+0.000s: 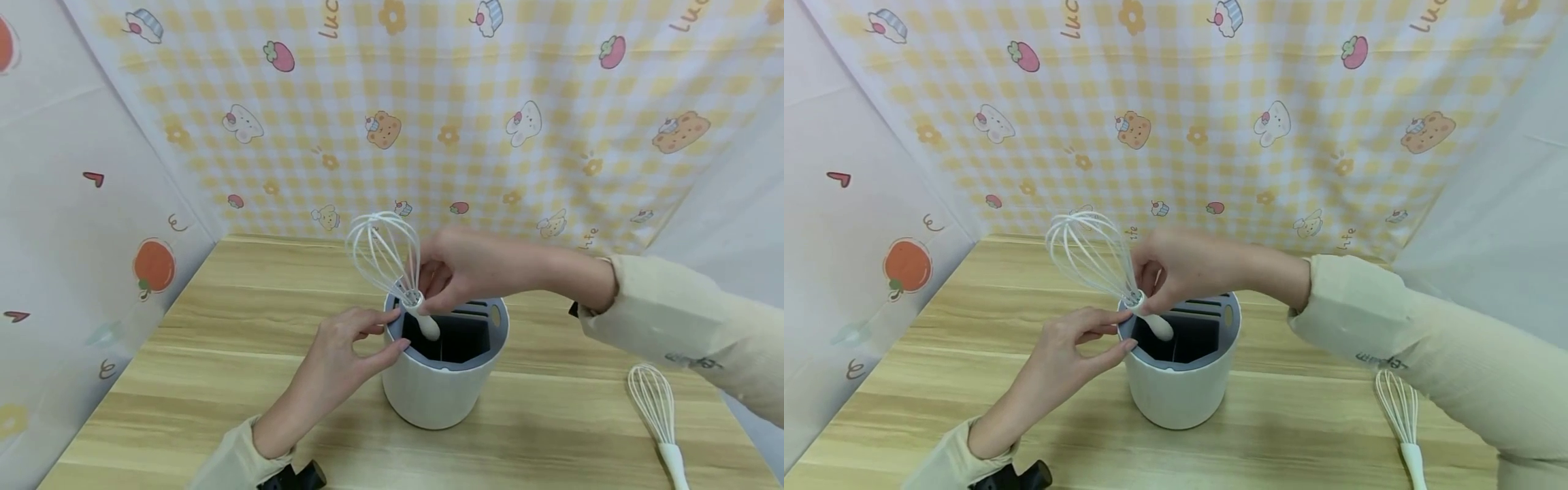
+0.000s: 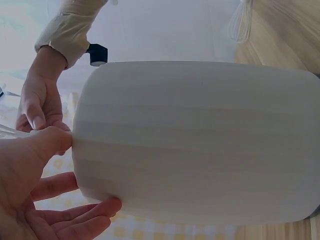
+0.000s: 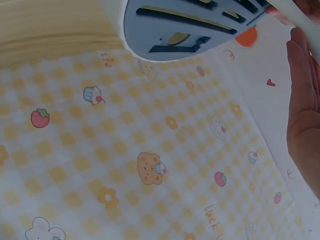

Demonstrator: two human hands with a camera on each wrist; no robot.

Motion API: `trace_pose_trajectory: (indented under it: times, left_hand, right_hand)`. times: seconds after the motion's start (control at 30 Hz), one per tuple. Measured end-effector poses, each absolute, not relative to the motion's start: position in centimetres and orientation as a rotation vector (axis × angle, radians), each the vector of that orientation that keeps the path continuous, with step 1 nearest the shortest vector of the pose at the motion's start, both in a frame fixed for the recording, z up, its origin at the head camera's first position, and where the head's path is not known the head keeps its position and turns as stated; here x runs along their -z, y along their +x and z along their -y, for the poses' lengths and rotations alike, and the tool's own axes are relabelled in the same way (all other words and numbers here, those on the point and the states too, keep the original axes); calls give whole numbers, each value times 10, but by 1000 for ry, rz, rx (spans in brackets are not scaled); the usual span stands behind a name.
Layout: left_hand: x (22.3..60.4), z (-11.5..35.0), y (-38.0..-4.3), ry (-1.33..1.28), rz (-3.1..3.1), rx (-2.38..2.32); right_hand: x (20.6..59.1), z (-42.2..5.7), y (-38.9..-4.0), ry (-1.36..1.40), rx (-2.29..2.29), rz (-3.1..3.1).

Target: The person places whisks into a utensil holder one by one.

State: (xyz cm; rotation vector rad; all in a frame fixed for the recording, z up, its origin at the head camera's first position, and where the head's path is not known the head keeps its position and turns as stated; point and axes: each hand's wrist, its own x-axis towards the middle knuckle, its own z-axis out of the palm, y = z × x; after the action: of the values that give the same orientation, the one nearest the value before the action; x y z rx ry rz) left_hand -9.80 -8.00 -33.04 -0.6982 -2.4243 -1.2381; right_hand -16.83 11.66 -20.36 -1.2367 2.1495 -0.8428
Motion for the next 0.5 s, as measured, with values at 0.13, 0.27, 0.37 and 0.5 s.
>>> trace_pose_trajectory:
  times: [0.13, 0.27, 0.37, 0.5]
  left_hand:
    - [331, 80, -99, -699, 2429, 1233]
    - [332, 80, -101, -712, 2422, 1224]
    - [333, 80, -102, -717, 2421, 1213]
    - [332, 81, -102, -716, 2426, 1206]
  right_hand:
    - [210, -115, -172, -1211, 789, -2092]
    - [222, -115, -173, -1231, 730, -2080]
    - [230, -115, -173, -1292, 651, -2142]
    - [238, -114, -173, -1378, 588, -2201]
